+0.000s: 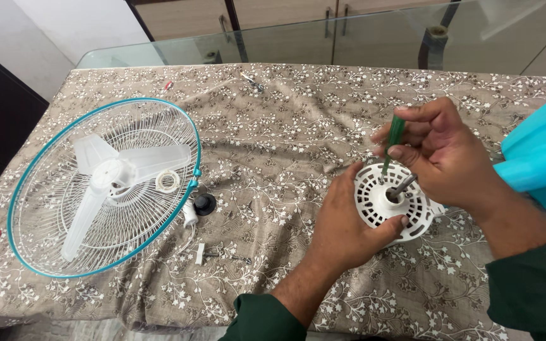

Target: The person uses a screwdriver to loosen and remove screws from the motor housing of a disassembled electric fan. They remove the motor cover and set it aside, then continue to unscrew and remove the central shaft assembly from the motor housing.

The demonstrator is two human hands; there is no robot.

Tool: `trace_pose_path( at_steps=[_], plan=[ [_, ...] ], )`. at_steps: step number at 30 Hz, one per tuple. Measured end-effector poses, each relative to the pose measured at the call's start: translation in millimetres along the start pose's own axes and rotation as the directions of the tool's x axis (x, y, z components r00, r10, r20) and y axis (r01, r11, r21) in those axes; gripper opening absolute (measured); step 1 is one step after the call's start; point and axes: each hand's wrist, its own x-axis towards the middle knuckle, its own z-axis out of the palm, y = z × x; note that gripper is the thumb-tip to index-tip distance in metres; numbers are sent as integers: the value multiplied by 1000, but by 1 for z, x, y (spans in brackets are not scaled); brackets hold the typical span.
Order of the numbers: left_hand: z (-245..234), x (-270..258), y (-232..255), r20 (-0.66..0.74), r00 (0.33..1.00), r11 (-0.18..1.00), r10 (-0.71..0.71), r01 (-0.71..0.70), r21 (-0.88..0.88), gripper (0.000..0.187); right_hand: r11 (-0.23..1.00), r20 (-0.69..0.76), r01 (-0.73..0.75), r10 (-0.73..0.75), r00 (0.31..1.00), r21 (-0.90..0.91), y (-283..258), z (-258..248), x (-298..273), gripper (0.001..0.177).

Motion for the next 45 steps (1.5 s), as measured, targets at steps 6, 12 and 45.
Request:
trace_pose_path(
  at_steps=[6, 12, 45],
  plan=[
    [-2, 0, 2, -17, 1000, 1000, 26, -26, -1, 101, 999, -55, -23, 25, 998, 47, 2, 2, 2, 48],
    [1, -1, 0, -38, 998, 999, 47, -46, 21, 104, 999, -135, 39, -40, 990, -9, 13, -1, 1, 52],
    [49, -61, -18, 661, 551, -304, -510, 603, -738, 104, 539, -513, -326, 841, 169, 776, 53, -44, -136, 35]
  ],
)
